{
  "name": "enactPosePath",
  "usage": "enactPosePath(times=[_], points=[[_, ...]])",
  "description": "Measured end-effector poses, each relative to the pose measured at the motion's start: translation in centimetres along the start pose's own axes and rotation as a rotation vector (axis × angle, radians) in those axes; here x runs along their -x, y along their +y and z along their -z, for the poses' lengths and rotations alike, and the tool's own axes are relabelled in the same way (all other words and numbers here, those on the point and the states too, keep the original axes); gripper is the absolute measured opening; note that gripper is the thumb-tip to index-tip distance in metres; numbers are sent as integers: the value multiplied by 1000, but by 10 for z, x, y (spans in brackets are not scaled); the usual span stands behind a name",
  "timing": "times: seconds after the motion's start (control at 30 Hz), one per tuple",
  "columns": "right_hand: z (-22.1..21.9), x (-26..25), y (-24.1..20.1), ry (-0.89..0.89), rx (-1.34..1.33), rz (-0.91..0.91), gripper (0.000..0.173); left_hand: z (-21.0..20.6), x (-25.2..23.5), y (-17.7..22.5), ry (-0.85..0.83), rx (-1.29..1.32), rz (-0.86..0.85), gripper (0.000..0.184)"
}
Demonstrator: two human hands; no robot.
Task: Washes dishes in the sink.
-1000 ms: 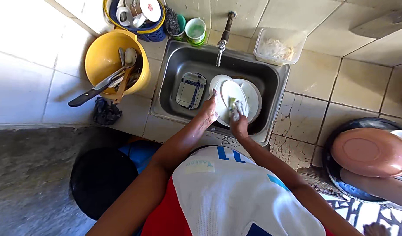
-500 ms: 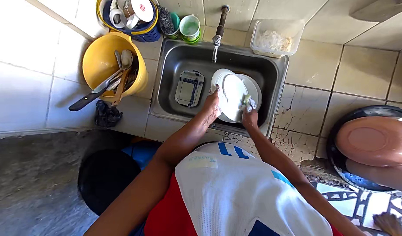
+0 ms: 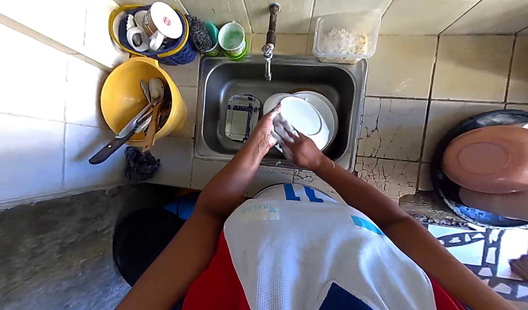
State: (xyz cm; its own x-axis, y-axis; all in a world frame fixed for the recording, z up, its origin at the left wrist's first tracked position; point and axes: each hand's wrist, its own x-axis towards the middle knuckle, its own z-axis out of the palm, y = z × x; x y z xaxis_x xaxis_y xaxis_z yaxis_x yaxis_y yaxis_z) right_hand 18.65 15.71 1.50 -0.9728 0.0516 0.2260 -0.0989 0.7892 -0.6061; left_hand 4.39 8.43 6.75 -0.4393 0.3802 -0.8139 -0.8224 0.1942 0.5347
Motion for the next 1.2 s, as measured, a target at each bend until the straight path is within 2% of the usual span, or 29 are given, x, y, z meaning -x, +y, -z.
enactPosePath(times=[0.07, 0.13, 0.23, 0.37, 0.43, 0.5, 0.57, 0.6, 0.77, 0.83, 0.9, 0.97, 1.03, 1.07, 1.13, 1.2], points=[[-14, 39, 7, 48, 41, 48, 38, 1, -11, -11, 73, -142, 67, 54], [-22, 68, 14, 82, 66, -8, 40, -3, -19, -23, 108, -244, 52, 53], [-28, 92, 20, 165, -9, -263, 47, -6, -17, -33, 160, -285, -35, 56], [-18, 77, 43, 390, -144, -656, 46, 9, -6, -37, 97, -251, -118, 47], [0, 54, 60, 407, -209, -798, 44, 21, 6, -33, 59, -266, -176, 42], [17, 26, 81, 379, -253, -867, 42, 30, 17, -28, 14, -297, -242, 39], [27, -7, 92, 332, -265, -865, 44, 31, 28, -23, -35, -346, -293, 40], [29, -23, 89, 309, -238, -787, 43, 30, 34, -21, -41, -366, -305, 41], [13, -54, 7, 263, -185, -93, 45, 35, 43, -8, -4, -373, -357, 42], [7, -62, -1, 286, -192, 22, 45, 42, 49, -1, -21, -418, -396, 49], [10, -70, 8, 257, -184, -142, 50, 51, 57, 3, -34, -432, -454, 48], [15, -82, 29, 248, -277, -463, 50, 60, 68, 3, 0, -422, -498, 46], [15, -84, 51, 169, -357, -723, 47, 70, 84, 7, 98, -522, -546, 47], [11, -78, 61, 100, -345, -760, 45, 76, 95, 12, 151, -655, -555, 48], [0, -54, 77, -23, -184, -708, 42, 86, 110, 24, 216, -984, -620, 39], [-15, -25, 94, -137, 42, -638, 50, 102, 102, 24, 176, -1238, -833, 27]])
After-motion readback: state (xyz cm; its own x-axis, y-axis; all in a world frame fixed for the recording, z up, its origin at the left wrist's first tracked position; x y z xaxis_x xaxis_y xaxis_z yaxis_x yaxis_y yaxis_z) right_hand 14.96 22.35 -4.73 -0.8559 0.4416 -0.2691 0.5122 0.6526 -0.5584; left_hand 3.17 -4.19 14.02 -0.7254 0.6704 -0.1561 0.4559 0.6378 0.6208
